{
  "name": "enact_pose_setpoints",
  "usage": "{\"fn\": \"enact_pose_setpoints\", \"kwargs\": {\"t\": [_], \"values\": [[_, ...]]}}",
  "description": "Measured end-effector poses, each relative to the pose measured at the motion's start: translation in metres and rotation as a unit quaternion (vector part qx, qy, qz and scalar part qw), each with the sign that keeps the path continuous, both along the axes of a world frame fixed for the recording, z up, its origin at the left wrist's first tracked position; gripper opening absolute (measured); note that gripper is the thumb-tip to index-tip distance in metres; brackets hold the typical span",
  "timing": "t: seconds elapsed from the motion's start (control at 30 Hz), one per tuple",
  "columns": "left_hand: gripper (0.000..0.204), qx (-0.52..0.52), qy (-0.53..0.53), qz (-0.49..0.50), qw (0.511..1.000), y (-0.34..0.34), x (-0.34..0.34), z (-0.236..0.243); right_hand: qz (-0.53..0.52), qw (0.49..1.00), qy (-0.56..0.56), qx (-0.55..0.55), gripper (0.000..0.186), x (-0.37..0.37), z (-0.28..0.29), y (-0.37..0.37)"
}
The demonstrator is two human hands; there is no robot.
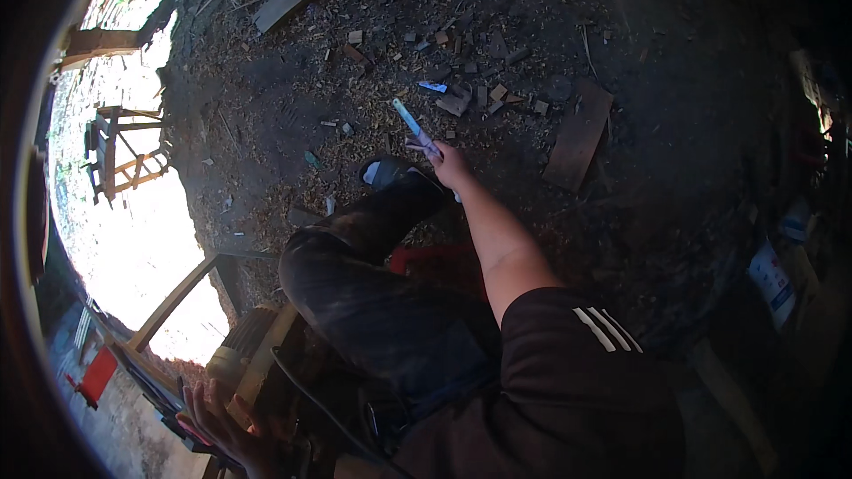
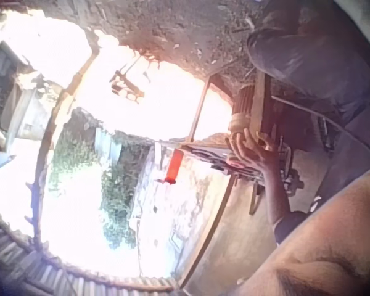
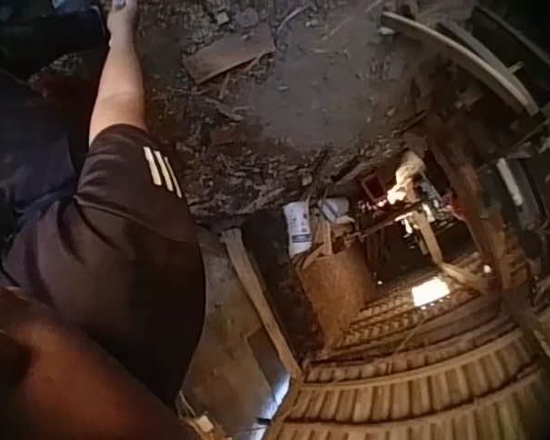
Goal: The recorder uses a hand saw to cut a small piece of wood on a workbench.
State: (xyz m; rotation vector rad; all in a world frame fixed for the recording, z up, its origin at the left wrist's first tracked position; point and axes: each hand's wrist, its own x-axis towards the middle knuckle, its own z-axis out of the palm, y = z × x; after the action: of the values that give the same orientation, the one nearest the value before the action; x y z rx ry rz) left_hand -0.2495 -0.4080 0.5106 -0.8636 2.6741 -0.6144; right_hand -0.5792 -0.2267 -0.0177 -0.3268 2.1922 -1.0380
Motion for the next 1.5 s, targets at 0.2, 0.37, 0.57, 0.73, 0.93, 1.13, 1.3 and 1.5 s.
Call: {"fn": "enact_pose_setpoints", "kwargs": {"t": [0.2, 0.37, 0.57, 0.73, 0.93, 1.13, 1.3, 1.5], "values": [[0.047, 0.015, 0.010, 0.011, 1.000, 0.002, -0.009, -0.003, 0.063, 0.995, 0.012, 0.072, 0.033, 0.012, 0.020, -0.013], [0.047, 0.023, 0.031, 0.012, 0.999, 0.002, -0.018, 0.001, 0.145, 0.966, 0.008, 0.215, 0.029, 0.000, 0.005, 0.033], [0.040, 0.038, 0.059, 0.022, 0.997, -0.001, -0.006, -0.007, 0.047, 0.955, 0.045, 0.288, 0.029, -0.030, -0.005, 0.060], [0.041, 0.053, 0.071, -0.030, 0.996, -0.001, -0.003, -0.005, -0.040, 0.962, 0.125, 0.239, 0.035, -0.037, 0.003, 0.037], [0.038, 0.076, 0.093, 0.005, 0.993, -0.001, 0.001, -0.006, 0.269, 0.947, -0.013, 0.177, 0.034, -0.011, 0.019, -0.028], [0.035, 0.073, 0.106, 0.003, 0.992, -0.003, -0.003, -0.008, 0.305, 0.888, 0.001, 0.345, 0.032, -0.004, 0.030, -0.068], [0.034, 0.081, 0.133, -0.009, 0.988, -0.002, -0.005, -0.010, 0.244, 0.886, 0.078, 0.387, 0.036, -0.036, 0.014, -0.058], [0.043, 0.097, 0.136, -0.002, 0.986, 0.002, -0.001, -0.007, 0.341, 0.882, 0.115, 0.304, 0.042, -0.023, 0.042, -0.053]]}}
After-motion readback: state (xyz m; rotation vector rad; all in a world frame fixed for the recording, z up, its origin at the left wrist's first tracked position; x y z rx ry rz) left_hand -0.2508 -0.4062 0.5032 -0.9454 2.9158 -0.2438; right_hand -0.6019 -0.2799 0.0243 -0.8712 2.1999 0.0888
